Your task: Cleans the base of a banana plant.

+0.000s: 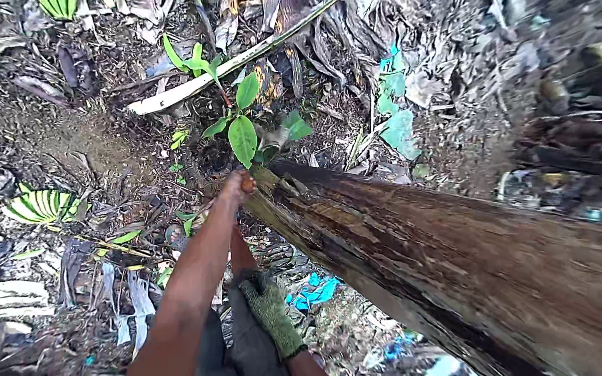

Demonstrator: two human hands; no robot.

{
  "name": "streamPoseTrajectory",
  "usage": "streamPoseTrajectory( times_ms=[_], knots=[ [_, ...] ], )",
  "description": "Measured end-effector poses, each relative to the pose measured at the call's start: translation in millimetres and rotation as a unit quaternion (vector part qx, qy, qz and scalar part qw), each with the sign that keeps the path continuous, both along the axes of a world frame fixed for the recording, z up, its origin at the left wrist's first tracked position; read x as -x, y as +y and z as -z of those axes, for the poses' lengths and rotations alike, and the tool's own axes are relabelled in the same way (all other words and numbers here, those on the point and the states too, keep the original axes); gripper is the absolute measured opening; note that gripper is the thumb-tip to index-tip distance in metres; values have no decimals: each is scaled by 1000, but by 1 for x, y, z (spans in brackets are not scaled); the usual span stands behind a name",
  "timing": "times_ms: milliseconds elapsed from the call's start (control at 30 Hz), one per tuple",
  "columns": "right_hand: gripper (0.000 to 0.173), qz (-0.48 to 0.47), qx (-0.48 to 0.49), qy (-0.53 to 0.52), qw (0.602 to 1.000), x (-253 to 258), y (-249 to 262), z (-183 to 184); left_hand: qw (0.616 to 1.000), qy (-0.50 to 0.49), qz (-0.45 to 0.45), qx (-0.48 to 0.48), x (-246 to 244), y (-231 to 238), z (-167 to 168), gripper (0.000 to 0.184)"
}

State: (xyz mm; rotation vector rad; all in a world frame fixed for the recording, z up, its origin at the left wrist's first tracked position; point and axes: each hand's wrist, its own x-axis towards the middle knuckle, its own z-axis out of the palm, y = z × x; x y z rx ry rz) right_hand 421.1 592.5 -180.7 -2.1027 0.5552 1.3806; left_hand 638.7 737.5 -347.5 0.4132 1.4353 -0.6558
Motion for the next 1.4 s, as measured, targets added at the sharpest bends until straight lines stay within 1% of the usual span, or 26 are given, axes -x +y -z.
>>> streamPoseTrajectory(
  times_ms=[67,100,167,200,267,333,367,467,533,567,633,667,733,800,833,900,967,1033,1100,1133,1167,1200,1233,1300,1333,1400],
  knots=[
    [42,22,-7,1,1000,-10,-2,1,1000,-9,-12,-8,-26,-23,-1,21],
    [43,40,-6,15,999,-9,-2,-4,999,-24,31,-12,-31,-20,-2,20],
    [44,70,-12,28,997,-11,-4,-9,967,-71,240,-53,-42,14,-21,27],
    [45,81,-17,25,996,-14,-5,-4,908,-116,393,-89,-53,39,-38,32],
    [42,106,-24,18,994,-13,-5,-5,716,-189,652,-163,-56,86,-84,39],
    [39,123,-35,10,992,-17,-4,-10,534,-234,780,-229,-48,124,-130,59],
    [39,124,-40,6,991,-17,-3,-9,464,-249,813,-251,-46,142,-152,68],
    [40,138,-52,7,989,-20,-2,-8,323,-292,852,-291,-41,188,-202,71],
    [41,155,-59,21,986,-27,-1,-16,267,-326,858,-293,-40,199,-220,69],
    [41,164,-55,30,984,-32,0,-21,255,-330,863,-284,-42,192,-222,68],
    [39,193,-40,51,979,-52,2,-36,264,-299,886,-236,-53,152,-200,65],
    [39,200,-34,61,977,-56,3,-40,281,-268,900,-199,-60,122,-170,66],
    [39,198,-40,54,978,-42,2,-28,317,-240,904,-159,-72,67,-81,64],
    [38,182,-40,17,982,-14,1,-11,353,-235,887,-180,-86,18,-4,48],
    [37,183,-36,0,982,-5,-3,-5,362,-227,884,-191,-96,-5,16,38],
    [38,214,-35,-7,976,-9,-11,10,359,-241,881,-191,-137,-23,34,36],
    [38,254,-43,23,966,3,-2,-18,376,-260,879,-133,-121,11,35,38],
    [37,238,-21,44,970,-46,1,-29,468,-286,823,-148,-113,63,48,45],
    [37,220,11,211,952,-120,8,-69,649,-231,714,-127,-78,116,48,47],
    [38,209,-4,199,957,-120,5,-76,724,-187,653,-125,-51,138,46,48],
    [38,210,-40,24,977,-75,-2,-65,765,-153,611,-136,-27,154,41,48],
    [39,260,-65,-13,963,-56,-3,-54,769,-141,603,-161,-11,158,30,46],
    [36,295,-54,11,954,-51,1,-49,735,-152,632,-191,-5,150,14,44],
    [34,309,-28,39,950,-40,13,-33,612,-209,726,-234,-8,111,-27,46],
    [36,283,-21,35,958,-22,17,-19,566,-240,750,-245,-5,88,-50,48],
    [41,243,-14,19,970,-2,26,-5,513,-308,755,-266,12,61,-75,50]
  ],
)
